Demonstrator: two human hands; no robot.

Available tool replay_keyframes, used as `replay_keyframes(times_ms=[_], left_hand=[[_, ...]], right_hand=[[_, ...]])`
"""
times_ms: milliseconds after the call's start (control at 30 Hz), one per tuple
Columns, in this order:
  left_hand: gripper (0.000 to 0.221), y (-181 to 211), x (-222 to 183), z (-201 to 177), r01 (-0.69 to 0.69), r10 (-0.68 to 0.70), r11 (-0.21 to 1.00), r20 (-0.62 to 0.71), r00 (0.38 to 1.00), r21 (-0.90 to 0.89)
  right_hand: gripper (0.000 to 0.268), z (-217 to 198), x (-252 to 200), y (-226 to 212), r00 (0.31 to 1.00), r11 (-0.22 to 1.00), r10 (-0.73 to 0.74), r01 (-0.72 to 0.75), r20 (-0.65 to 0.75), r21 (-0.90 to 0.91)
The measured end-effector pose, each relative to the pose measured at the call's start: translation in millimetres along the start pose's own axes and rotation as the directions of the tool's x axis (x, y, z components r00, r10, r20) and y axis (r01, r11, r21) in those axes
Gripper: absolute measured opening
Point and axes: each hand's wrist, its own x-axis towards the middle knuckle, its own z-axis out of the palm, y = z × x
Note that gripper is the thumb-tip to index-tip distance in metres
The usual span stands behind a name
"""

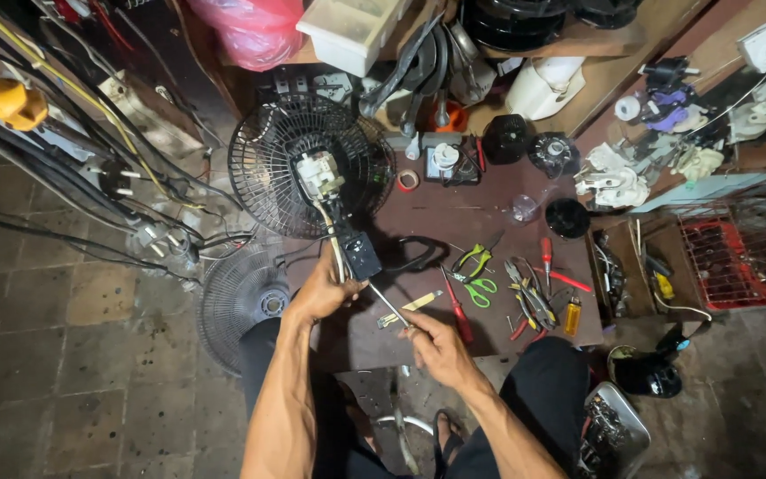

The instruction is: Assembling the motor and switch housing of an electric fan using a screwdriver and pliers.

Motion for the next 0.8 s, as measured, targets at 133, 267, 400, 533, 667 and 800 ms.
replay_keyframes(times_ms=[133, 267, 400, 533, 667, 800], left_hand=[[0.071, -2, 1, -1, -0.004, 0.005, 0.999, 0.011, 1.0, -0.042], [0.07, 1, 2, -2, -0.023, 0.025, 0.997, 0.017, 1.0, -0.076], [0.072, -10, 8, -4, -0.024, 0.028, 0.995, 0.031, 0.999, -0.101], [0.073, -9, 9, -4, -0.039, 0.042, 0.994, 0.032, 0.999, -0.101], [0.086, -16, 13, -3, -0.08, 0.08, 0.996, -0.004, 0.997, -0.034], [0.091, -13, 8, 1, -0.091, 0.091, 0.996, -0.006, 0.996, 0.004]], right_hand=[[0.034, 6, 1, 2, 0.997, 0.996, -0.055, 0.059, -0.053, 0.07], [0.027, 11, 1, -8, 0.987, 0.993, -0.087, 0.096, -0.134, 0.065], [0.026, 13, 0, -3, 0.98, 0.993, -0.091, 0.103, -0.176, 0.057], [0.028, 11, -2, -1, 0.983, 0.994, -0.03, 0.048, -0.179, 0.1], [0.029, 11, -4, 8, 0.983, 0.994, -0.029, 0.047, -0.181, 0.095], [0.03, 7, -8, 7, 0.983, 0.996, -0.017, 0.033, -0.182, 0.086]])
